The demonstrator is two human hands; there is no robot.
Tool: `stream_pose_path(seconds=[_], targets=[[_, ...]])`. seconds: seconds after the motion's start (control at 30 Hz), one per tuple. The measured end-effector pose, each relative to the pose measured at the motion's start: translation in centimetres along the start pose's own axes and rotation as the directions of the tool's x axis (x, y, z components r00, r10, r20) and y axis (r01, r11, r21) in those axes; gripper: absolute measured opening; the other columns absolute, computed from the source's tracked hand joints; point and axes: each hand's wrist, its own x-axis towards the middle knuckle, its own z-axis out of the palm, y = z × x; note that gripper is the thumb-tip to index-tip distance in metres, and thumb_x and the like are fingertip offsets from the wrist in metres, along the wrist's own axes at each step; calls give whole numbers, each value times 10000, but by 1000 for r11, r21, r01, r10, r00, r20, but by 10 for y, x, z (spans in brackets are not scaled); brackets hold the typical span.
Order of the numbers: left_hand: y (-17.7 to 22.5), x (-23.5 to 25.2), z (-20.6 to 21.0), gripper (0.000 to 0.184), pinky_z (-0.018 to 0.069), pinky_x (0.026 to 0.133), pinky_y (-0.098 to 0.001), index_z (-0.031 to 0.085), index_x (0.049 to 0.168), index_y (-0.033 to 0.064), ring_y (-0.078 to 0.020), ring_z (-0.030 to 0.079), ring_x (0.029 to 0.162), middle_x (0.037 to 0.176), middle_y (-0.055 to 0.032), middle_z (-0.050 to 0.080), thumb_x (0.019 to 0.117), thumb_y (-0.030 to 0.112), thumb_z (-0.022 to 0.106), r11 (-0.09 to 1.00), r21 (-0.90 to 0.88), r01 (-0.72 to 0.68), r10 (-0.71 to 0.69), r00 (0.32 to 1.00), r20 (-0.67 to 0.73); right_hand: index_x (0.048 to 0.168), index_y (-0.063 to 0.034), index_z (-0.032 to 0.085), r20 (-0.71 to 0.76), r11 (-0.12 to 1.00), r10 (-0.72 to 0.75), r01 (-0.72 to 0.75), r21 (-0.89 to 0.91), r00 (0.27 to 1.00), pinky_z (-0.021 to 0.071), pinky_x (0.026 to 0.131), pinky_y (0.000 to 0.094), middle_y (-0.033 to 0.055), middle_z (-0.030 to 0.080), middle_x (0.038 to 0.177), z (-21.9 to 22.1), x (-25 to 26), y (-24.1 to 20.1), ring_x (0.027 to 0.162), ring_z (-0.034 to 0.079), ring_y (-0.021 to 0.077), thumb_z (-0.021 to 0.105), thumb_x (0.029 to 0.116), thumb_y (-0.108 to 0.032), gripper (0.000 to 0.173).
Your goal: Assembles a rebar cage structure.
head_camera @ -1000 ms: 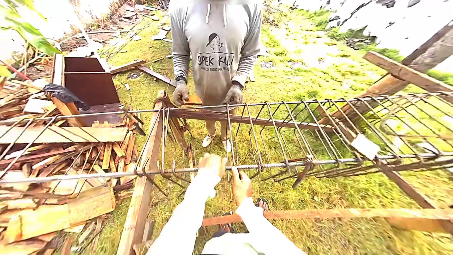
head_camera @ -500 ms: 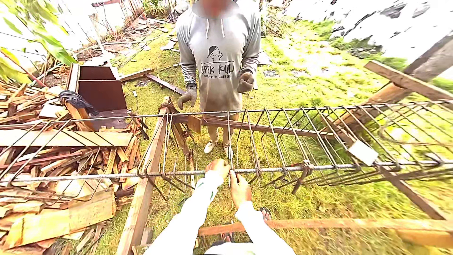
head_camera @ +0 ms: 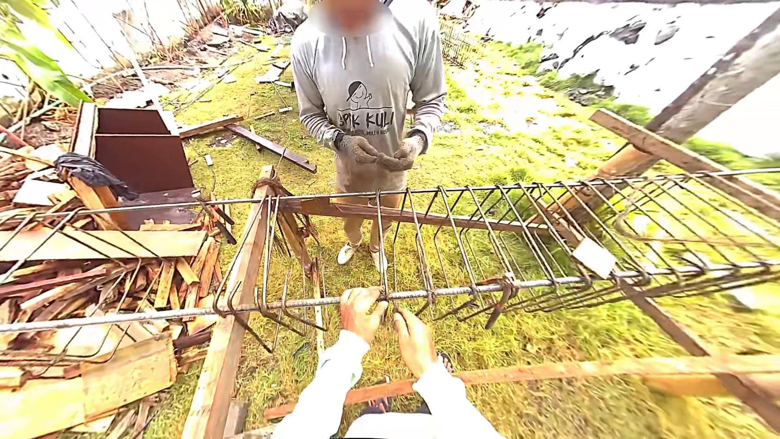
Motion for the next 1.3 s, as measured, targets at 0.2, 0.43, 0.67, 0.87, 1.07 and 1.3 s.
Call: stream_pose_path(seconds=[0.2, 0.43, 0.67, 0.87, 1.07, 1.3], targets=[[-4, -5, 15, 234, 487, 1017, -514, 816, 1096, 161, -213, 720, 1062, 1163, 7, 769, 943, 256, 667, 989, 55, -137, 145, 975, -170, 1112, -15, 689, 158, 996, 91, -91, -11, 983, 567, 790, 444, 98, 695, 858, -14, 5, -33, 783, 684, 226, 452, 1089, -288, 361], [-7, -10, 13, 389, 472, 1041, -531, 740, 1250, 143, -237, 679, 1161, 1296, -10, 714, 870, 197, 682, 961, 164, -224, 239, 968, -81, 1080, -3, 675, 363, 974, 101, -17, -227, 926, 539, 841, 509, 152, 681, 935, -42, 23, -56, 879, 673, 287, 542, 1039, -381, 403], [-6, -13, 29, 350, 472, 1075, -511, 772, 1198, 174, -205, 690, 1154, 1240, 9, 741, 981, 405, 624, 971, 168, -169, 204, 954, -220, 1224, -44, 660, 451, 980, 130, -44, -196, 883, 582, 686, 421, 110, 702, 945, -96, 34, -70, 739, 679, 212, 460, 1059, -546, 565], [-4, -12, 22, 275, 474, 1076, -515, 800, 1114, 182, -215, 696, 1144, 1196, 6, 757, 921, 362, 722, 974, 141, -178, 203, 959, -196, 1175, -39, 651, 461, 924, 279, -105, -368, 842, 590, 680, 374, 87, 709, 886, -72, 71, -93, 701, 693, 176, 515, 1034, -572, 567], [-3, -11, 18, 264, 478, 1073, -511, 802, 1121, 180, -208, 697, 1141, 1197, 17, 757, 911, 323, 733, 974, 145, -176, 201, 963, -180, 1149, -18, 630, 556, 943, 323, -210, -258, 766, 606, 653, 354, 86, 720, 867, -76, 80, -98, 696, 716, 183, 478, 1045, -585, 596], [-6, -9, 18, 268, 472, 1061, -512, 803, 1142, 205, -206, 700, 1132, 1220, 33, 750, 908, 303, 718, 971, 144, -190, 213, 963, -164, 1087, -39, 602, 537, 886, 446, -439, -150, 716, 584, 543, 321, 72, 695, 769, -70, 81, -96, 577, 683, 172, 485, 1082, -402, 381]])
